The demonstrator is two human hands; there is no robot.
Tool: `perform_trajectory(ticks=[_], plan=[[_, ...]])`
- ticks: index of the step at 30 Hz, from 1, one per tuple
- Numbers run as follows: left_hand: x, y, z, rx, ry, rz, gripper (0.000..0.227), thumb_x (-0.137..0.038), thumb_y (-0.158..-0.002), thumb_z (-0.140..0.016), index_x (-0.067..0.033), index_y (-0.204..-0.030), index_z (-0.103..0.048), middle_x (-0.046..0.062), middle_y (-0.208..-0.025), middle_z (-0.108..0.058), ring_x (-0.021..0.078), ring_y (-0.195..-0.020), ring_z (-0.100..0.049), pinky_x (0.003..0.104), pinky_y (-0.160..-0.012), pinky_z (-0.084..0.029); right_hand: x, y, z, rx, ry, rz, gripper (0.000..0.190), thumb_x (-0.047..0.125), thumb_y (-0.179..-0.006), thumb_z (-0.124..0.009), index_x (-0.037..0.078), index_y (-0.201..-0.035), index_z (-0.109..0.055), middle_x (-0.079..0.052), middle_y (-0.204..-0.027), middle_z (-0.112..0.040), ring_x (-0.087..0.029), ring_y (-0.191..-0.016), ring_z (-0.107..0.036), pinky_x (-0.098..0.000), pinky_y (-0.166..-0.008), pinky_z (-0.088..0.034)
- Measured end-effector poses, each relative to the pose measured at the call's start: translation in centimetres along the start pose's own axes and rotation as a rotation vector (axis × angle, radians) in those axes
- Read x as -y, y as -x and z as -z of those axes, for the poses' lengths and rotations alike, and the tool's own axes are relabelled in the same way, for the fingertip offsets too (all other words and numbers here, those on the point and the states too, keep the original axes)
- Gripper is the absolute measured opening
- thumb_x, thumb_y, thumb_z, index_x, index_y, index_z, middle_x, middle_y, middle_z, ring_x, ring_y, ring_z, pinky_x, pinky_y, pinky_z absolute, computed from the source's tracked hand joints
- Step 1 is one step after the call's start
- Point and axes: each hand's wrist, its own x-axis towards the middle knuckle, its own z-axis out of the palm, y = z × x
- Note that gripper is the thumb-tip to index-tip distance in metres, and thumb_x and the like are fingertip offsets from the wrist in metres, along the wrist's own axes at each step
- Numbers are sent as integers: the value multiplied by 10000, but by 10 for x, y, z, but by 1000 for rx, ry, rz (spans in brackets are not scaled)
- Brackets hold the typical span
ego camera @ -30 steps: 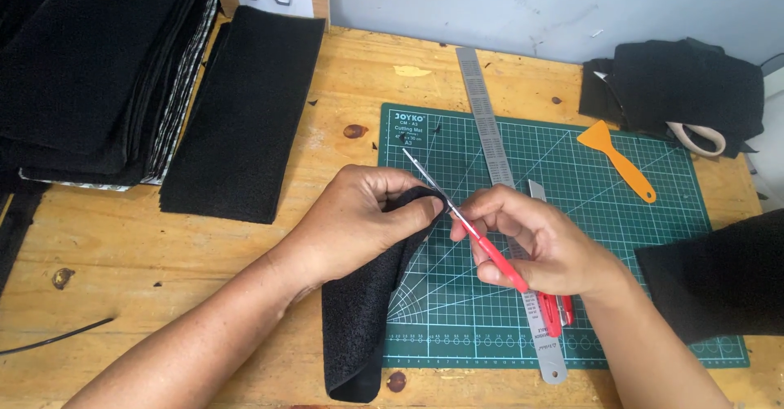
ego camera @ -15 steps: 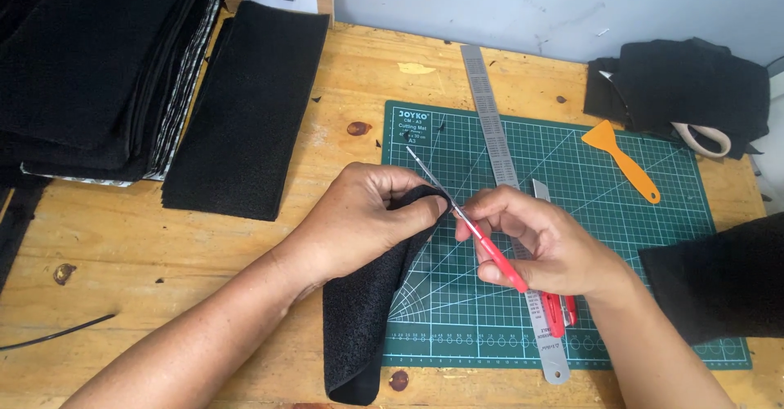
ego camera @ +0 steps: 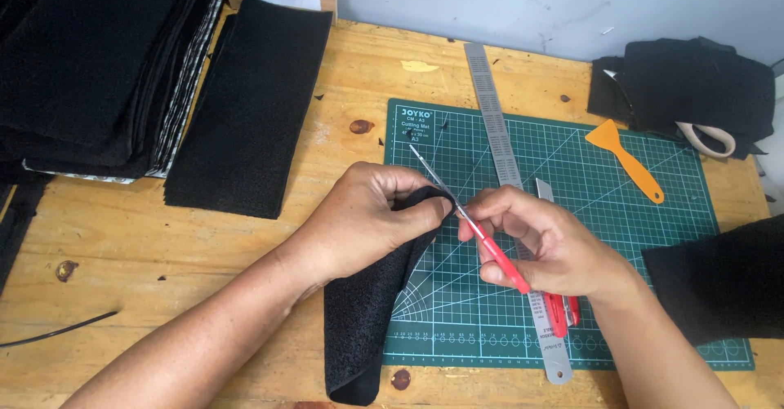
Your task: Trimming the edges of black fabric pieces with scissors on a cutting mat
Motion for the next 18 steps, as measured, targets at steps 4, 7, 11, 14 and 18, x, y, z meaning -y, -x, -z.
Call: perform_trajectory(ticks=[4,7,11,14,18], plan=[[-5,2,2,-16,-4,-7,151,-113,-844,-747,6,-915,-809,102,-679,-729,105,-664,-602,201,-578,-501,2,-1,0,-19,34,-23,381,25,-763,-834,-31,-1102,-669,-162,-814,-720,-198,-673,-711,-450,-709,-629],[-1,1,4,-21,-15,-22,143,-108,-850,-750,0,-921,-813,111,-683,-727,110,-666,-612,201,-576,-504,0,-1,2,-14,-10,-30,353,32,-783,-808,-41,-1090,-650,-164,-793,-725,-214,-649,-744,-420,-684,-640],[-6,3,4,-31,-11,-48,144,-98,-848,-745,4,-926,-811,107,-684,-718,112,-669,-615,203,-576,-507,3,-1,5,-20,-145,-20,387,118,-798,-799,-64,-1099,-637,-198,-815,-709,-234,-669,-740,-411,-660,-632],[-8,4,3,-31,-5,-47,149,-100,-851,-740,7,-928,-810,103,-679,-709,108,-665,-607,198,-574,-501,4,0,3,-16,-155,-6,403,156,-792,-810,-55,-1089,-638,-206,-854,-709,-243,-692,-741,-419,-669,-631],[-9,3,2,-27,-11,-41,146,-103,-850,-743,7,-921,-808,100,-665,-701,106,-645,-604,195,-565,-496,2,1,1,10,-123,8,405,134,-782,-810,-65,-1088,-634,-202,-855,-693,-253,-698,-736,-432,-685,-619]])
